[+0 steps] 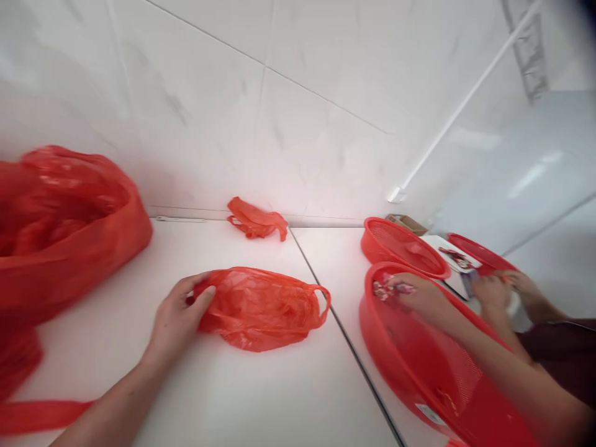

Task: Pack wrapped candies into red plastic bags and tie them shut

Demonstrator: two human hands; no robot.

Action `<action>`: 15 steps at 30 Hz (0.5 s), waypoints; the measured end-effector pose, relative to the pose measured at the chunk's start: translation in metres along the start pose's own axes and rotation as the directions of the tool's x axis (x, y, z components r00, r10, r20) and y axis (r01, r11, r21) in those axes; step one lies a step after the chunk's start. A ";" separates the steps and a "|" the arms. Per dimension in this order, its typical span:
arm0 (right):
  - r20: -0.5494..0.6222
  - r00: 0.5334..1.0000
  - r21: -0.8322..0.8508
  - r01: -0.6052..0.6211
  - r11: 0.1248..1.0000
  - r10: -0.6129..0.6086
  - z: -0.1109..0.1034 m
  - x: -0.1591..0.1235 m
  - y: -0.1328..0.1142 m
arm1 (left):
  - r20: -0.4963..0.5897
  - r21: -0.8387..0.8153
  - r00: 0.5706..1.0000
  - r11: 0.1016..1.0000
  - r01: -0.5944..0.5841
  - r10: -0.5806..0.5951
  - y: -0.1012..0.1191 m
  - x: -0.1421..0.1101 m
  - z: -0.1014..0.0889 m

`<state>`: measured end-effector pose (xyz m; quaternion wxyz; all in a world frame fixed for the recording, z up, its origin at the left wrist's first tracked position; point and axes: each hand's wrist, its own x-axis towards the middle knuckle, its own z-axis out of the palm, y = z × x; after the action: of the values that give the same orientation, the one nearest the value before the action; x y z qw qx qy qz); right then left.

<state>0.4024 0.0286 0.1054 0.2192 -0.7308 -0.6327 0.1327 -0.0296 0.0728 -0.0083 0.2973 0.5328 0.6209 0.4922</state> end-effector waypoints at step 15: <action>0.171 0.822 0.370 0.458 0.808 -0.544 0.092 0.024 -0.183 | 0.015 -0.062 0.999 0.997 -0.040 0.041 -0.005 -0.001 0.000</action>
<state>0.2046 0.0851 0.1165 0.2716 -0.4666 -0.7987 0.2658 -0.0311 0.0722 -0.0127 0.3085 0.5398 0.5919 0.5130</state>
